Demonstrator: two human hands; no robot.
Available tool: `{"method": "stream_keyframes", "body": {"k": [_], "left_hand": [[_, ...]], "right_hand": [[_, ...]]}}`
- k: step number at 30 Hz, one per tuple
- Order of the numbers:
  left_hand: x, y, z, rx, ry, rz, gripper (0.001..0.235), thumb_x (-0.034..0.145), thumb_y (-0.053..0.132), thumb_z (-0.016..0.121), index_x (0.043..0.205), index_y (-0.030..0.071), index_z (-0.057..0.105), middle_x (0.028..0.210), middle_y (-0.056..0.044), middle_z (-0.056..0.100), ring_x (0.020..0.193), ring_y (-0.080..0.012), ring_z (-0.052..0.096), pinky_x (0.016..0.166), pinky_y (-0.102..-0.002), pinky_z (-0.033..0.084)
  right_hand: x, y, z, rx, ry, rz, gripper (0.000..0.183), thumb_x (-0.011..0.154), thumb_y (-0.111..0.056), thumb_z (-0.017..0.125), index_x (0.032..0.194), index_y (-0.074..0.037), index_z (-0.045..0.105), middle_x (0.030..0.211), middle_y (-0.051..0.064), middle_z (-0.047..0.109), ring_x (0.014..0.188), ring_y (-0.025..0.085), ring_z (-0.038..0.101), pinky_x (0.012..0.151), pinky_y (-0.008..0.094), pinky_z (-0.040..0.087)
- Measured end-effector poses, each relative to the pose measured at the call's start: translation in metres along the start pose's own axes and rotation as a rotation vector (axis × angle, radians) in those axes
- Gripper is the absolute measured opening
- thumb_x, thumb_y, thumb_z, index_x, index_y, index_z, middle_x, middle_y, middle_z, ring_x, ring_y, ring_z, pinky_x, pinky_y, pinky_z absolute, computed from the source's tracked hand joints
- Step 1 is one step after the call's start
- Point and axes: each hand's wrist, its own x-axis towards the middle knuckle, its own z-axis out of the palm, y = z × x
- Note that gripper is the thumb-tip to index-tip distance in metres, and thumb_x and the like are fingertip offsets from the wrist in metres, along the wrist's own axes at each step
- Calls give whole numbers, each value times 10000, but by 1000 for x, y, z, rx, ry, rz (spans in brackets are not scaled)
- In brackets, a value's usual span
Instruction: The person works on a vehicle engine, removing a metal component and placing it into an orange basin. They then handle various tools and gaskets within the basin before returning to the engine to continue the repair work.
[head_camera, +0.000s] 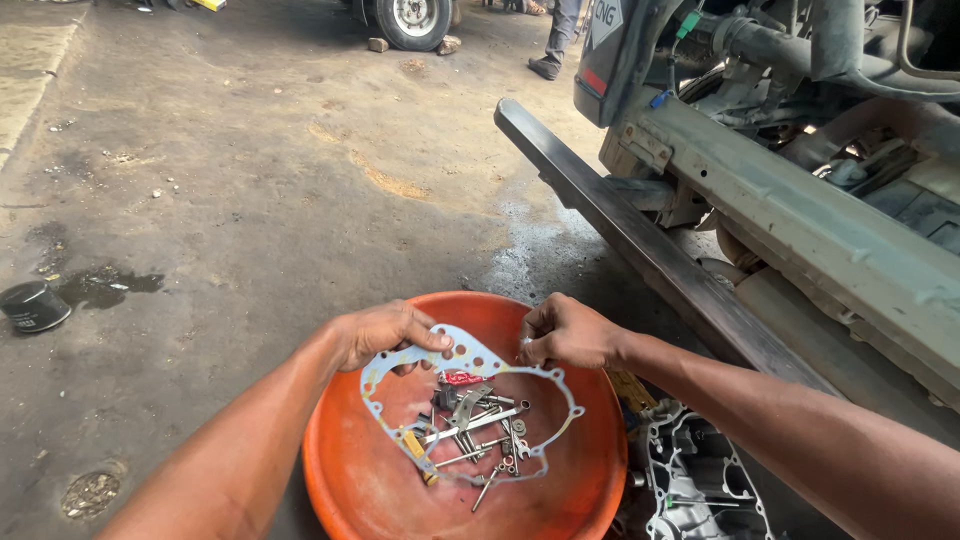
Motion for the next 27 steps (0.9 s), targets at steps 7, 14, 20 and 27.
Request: {"method": "stream_keyframes", "body": {"k": [7,14,20,27], "left_hand": [[-4,7,6,-25,15,-7,309,824,337,790,934,50,816,737,-68,722,507,-107,540,482,-259,449],[1,0,2,-62,53,-4,263,870,279,775,969,36,791,747,-54,695,547,-117,561,510,-282,472],[7,10,1,188,163,76,373,730,245,847,1075,112,795,931,-45,775,763,-149,633,672,-357,490],[-3,44,43,837,345,446,552,583,362,897,1060,112,779,1035,-114,776,972,-272,742,911,-388,556]], "right_hand": [[-13,-15,0,-196,18,-3,171,720,-168,716,765,-15,777,691,72,742,655,158,685,660,349,552],[-19,-23,-2,-269,-13,-6,219,752,-212,708,815,-16,783,729,101,754,667,177,701,682,360,568],[-21,-26,-9,-254,7,-38,321,735,-227,702,928,24,757,737,134,753,649,204,713,649,389,587],[-13,-38,-17,-460,70,-127,278,749,-237,733,853,19,766,659,175,691,602,247,666,607,408,546]]}}
